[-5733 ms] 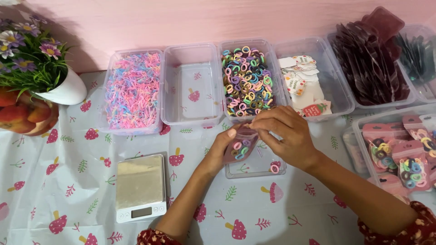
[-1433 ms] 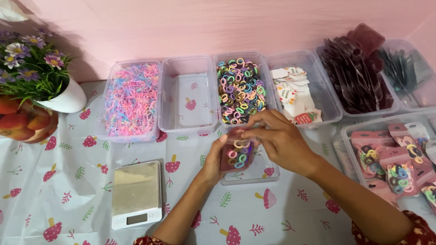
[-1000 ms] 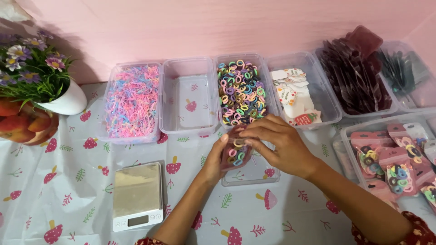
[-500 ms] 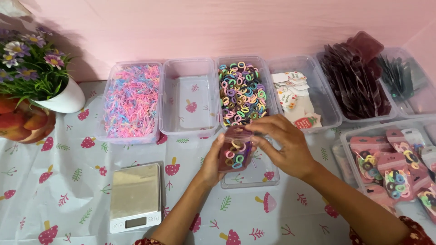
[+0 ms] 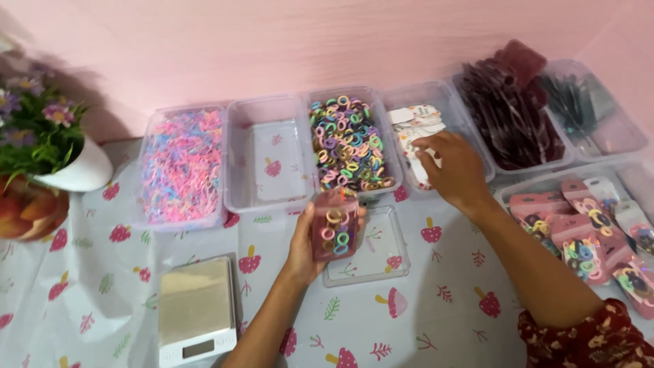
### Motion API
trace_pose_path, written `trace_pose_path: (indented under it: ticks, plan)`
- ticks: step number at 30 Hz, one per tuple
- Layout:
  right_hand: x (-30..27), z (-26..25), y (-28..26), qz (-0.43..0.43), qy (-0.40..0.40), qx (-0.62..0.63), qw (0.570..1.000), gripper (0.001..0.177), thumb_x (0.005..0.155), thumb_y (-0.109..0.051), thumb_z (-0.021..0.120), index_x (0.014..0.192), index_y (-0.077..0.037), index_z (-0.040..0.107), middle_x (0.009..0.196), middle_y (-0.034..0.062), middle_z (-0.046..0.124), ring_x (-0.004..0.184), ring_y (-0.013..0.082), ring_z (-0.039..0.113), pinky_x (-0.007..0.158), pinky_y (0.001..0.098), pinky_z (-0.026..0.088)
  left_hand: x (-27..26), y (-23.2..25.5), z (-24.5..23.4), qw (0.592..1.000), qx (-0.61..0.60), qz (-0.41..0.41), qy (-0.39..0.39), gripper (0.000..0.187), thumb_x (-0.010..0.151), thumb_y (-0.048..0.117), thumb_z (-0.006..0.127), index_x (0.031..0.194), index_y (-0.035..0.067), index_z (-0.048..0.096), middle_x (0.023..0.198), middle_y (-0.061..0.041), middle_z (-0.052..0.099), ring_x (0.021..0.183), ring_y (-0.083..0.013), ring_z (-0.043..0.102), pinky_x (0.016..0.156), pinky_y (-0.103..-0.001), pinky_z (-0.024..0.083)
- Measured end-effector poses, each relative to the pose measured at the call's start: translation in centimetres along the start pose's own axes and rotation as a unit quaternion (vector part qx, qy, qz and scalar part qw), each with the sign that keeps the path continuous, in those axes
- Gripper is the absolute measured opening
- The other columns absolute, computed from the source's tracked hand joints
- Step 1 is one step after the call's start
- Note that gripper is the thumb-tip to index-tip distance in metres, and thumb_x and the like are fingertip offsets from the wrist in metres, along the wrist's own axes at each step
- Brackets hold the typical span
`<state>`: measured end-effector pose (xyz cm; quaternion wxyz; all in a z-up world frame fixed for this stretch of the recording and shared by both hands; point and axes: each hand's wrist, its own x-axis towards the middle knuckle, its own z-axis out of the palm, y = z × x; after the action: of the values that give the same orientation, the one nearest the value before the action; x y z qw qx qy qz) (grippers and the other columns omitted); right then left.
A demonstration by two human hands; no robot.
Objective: Packing colorful hair ties and accessories from plastic bins into small bags.
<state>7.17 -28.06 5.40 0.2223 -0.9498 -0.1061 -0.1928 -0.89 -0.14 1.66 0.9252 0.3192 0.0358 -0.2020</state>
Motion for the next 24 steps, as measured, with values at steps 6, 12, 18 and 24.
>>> trace_pose_path:
  ticks: [6,12,18,24]
  plan:
    - [4.5,1.1,5.5,0.020,-0.114,-0.030,0.993,0.018,0.092,-0.023,0.071,0.104,-0.013,0.080,0.096,0.0148,0.076,0.093,0.0386,0.072,0.086,0.0485,0.057,0.7,-1.2,-1.5,0.991,0.124,0.007,-0.045,0.067,0.097,0.052,0.041,0.136,0.001,0.060,0.119,-0.029,0.071,0.112,-0.0346,0.069,0.105,-0.050,0.049]
    - [8.2,3.1,7.8,0.069,-0.237,0.007,0.969,0.050,0.086,-0.034,0.078,0.128,-0.008,0.070,0.134,0.0126,0.067,0.123,0.0292,0.064,0.109,0.0402,0.045,-0.3,0.5,1.3,0.971,0.206,0.048,-0.114,0.065,0.097,0.050,0.042,0.132,-0.002,0.060,0.115,-0.017,0.073,0.108,-0.0256,0.068,0.101,-0.037,0.049]
    - [7.2,2.1,3.6,0.138,-0.331,-0.088,0.929,0.071,0.082,-0.030,0.085,0.145,-0.022,0.054,0.149,0.0093,0.045,0.134,0.0319,0.048,0.099,0.0488,0.048,0.5,0.8,4.0,0.970,0.223,-0.007,-0.101,0.070,0.089,0.059,0.047,0.132,0.004,0.058,0.112,-0.015,0.073,0.102,-0.0241,0.066,0.091,-0.038,0.052]
    - [6.6,2.7,5.9,0.093,-0.178,0.035,0.979,0.024,0.082,-0.015,0.083,0.101,-0.013,0.068,0.113,0.0089,0.066,0.104,0.0252,0.068,0.084,0.0422,0.053,3.1,-1.2,4.5,0.993,0.069,-0.026,-0.096,0.074,0.093,0.053,0.048,0.140,-0.004,0.053,0.118,-0.024,0.069,0.101,-0.0293,0.069,0.093,-0.039,0.055]
